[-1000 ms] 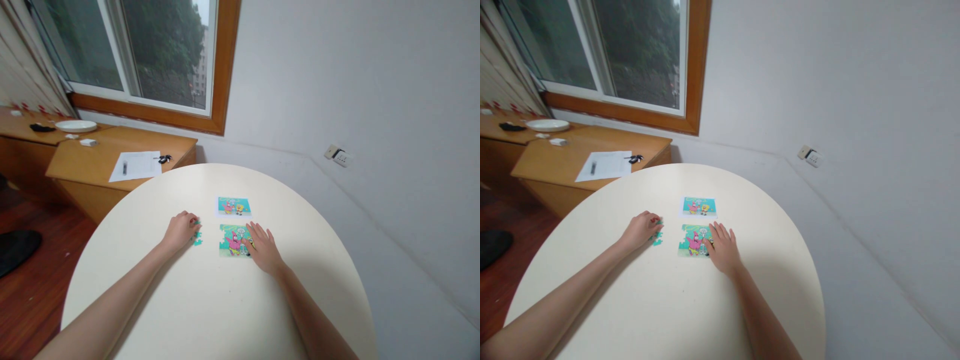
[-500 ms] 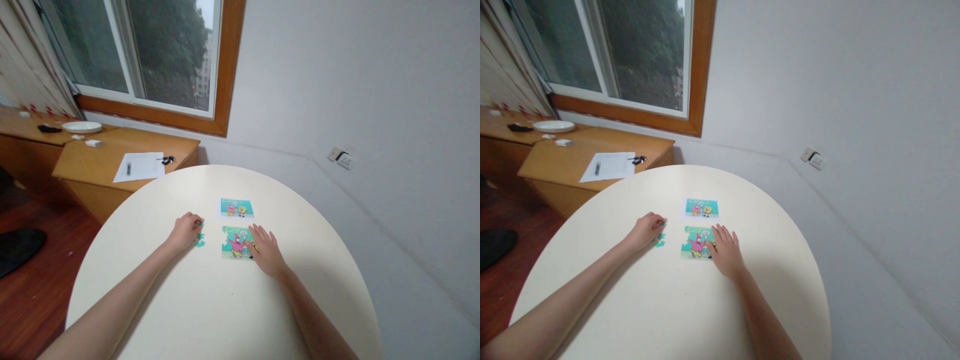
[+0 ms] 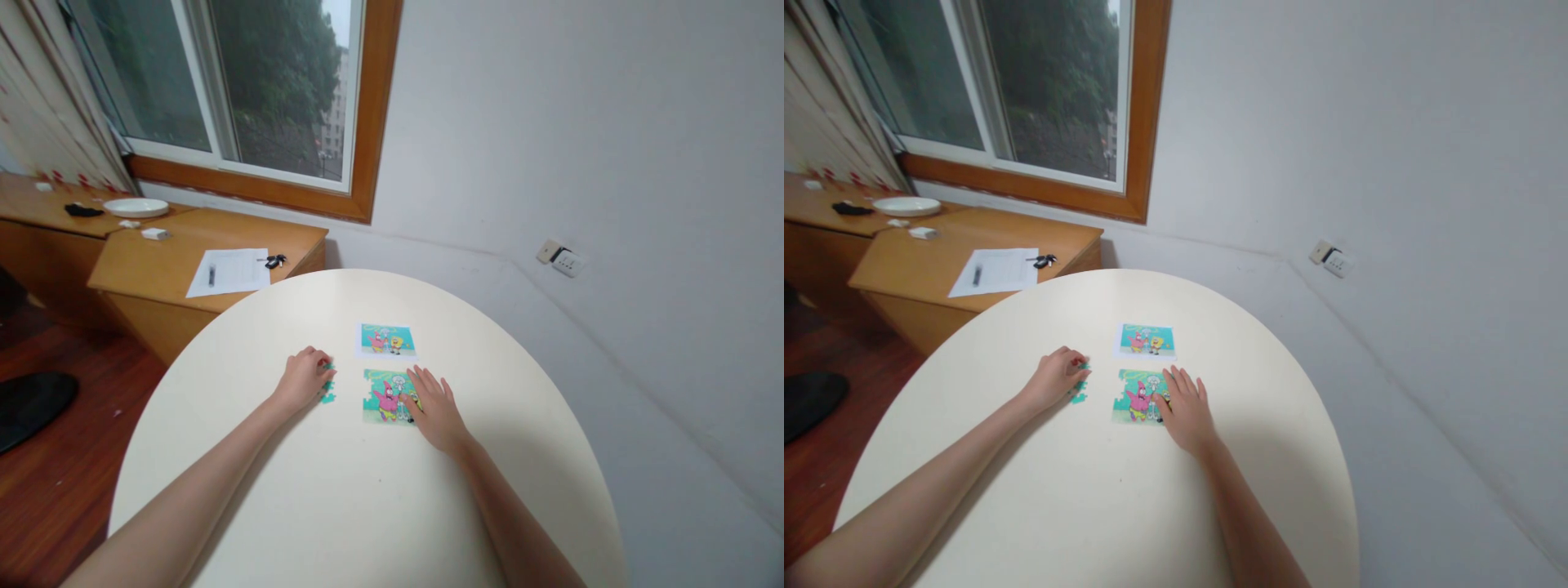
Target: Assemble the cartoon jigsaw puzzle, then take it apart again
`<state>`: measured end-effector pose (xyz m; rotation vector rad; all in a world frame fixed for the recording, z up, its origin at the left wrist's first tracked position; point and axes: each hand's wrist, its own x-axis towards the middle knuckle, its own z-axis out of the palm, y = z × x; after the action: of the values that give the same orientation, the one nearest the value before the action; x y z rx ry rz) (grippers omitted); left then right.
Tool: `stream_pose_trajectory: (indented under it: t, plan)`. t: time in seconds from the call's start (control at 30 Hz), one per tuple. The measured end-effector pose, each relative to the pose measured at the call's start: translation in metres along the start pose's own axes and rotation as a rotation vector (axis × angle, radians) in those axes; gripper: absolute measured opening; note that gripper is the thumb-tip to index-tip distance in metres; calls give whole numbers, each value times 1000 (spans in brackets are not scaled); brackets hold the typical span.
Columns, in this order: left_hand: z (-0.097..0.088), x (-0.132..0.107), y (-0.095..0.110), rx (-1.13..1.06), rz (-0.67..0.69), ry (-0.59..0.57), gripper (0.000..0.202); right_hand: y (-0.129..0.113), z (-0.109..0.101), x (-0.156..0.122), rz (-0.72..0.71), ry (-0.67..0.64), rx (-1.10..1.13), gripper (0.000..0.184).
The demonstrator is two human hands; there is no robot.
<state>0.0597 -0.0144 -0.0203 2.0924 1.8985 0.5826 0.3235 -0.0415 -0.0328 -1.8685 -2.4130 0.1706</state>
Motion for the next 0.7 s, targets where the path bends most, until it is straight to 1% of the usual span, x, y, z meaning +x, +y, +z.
stream_pose_trajectory:
  t: [0.3,0.7]
  plan:
    - [1,1,0,-26,19,1,19,1,2,0,-3,19,4,52]
    - [1,0,-2,-11,-7,16,20,2,3,1,0,8,6,53]
